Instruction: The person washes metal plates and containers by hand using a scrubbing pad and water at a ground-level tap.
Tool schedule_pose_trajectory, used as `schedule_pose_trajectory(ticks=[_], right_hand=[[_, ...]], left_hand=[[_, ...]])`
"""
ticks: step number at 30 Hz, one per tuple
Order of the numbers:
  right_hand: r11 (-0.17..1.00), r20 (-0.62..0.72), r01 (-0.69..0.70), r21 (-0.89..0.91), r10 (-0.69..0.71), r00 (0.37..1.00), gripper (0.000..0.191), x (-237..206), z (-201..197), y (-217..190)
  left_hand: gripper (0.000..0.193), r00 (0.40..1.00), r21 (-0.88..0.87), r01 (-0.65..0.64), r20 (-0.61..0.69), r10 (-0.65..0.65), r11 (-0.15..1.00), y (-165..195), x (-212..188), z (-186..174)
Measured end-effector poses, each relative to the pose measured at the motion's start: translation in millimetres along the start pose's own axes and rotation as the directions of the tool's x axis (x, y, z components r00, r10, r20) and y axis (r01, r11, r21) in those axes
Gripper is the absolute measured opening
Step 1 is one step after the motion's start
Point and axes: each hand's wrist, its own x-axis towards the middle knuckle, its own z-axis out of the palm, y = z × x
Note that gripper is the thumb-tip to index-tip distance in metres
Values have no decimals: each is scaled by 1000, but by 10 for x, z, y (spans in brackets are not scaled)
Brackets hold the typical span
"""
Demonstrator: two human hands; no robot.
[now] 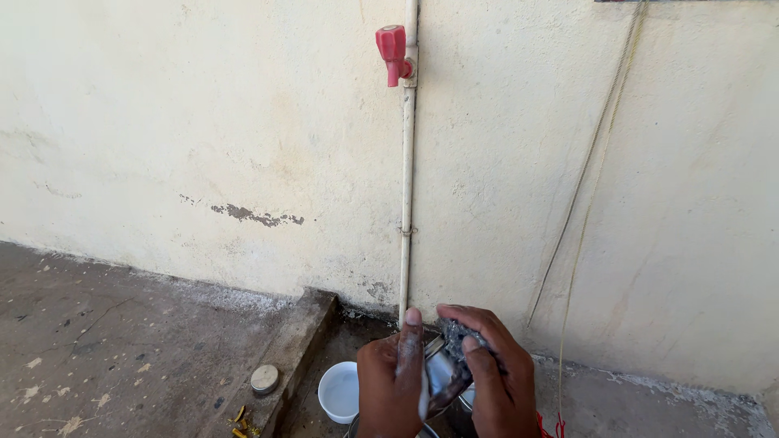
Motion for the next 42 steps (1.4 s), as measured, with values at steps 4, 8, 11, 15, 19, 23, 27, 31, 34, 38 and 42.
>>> schedule_pose_trajectory(ticks=[4,8,11,15,19,23,27,31,34,38,42], right_hand=[[699,58,-453,554,510,858,53,142,3,190],[741,-110,-359,568,501,859,51,88,-15,59],[971,-147,-70,228,105,984,47,63,-64,-135],[825,184,462,-326,-423,887,41,-40,-24,-207],[916,159,332,-226,-302,940,44,24,19,-27],[939,39,-316,134,313,949,38,303,-118,97],[872,-10,-347,344,373,928,27,357,-167,35],[921,-21,-217,324,237,971,8,275,-176,-78],[979,88,-68,191,52,995,19,300,-284,-92],[984,153,121,130,-141,978,9,389,-352,-27],[955,77,-187,229,174,982,19,307,-178,-80]], left_hand=[[57,990,-244,21,-130,-54,969,-24,48,71],[51,999,-130,41,20,-38,991,77,57,-31],[66,996,27,-82,49,81,996,119,45,-26],[62,999,109,-17,-37,21,994,43,125,36],[68,992,78,68,-111,-59,995,-119,152,18],[61,994,-259,87,-47,-103,962,-193,106,43],[59,989,-352,106,-62,-136,930,-156,143,37],[60,924,-395,269,-152,-351,878,-142,225,-27],[41,981,-202,-34,-195,-7,979,-178,229,-10],[60,966,-306,238,-23,-257,922,-193,193,16],[65,957,-269,262,-50,-285,927,-149,145,28]])
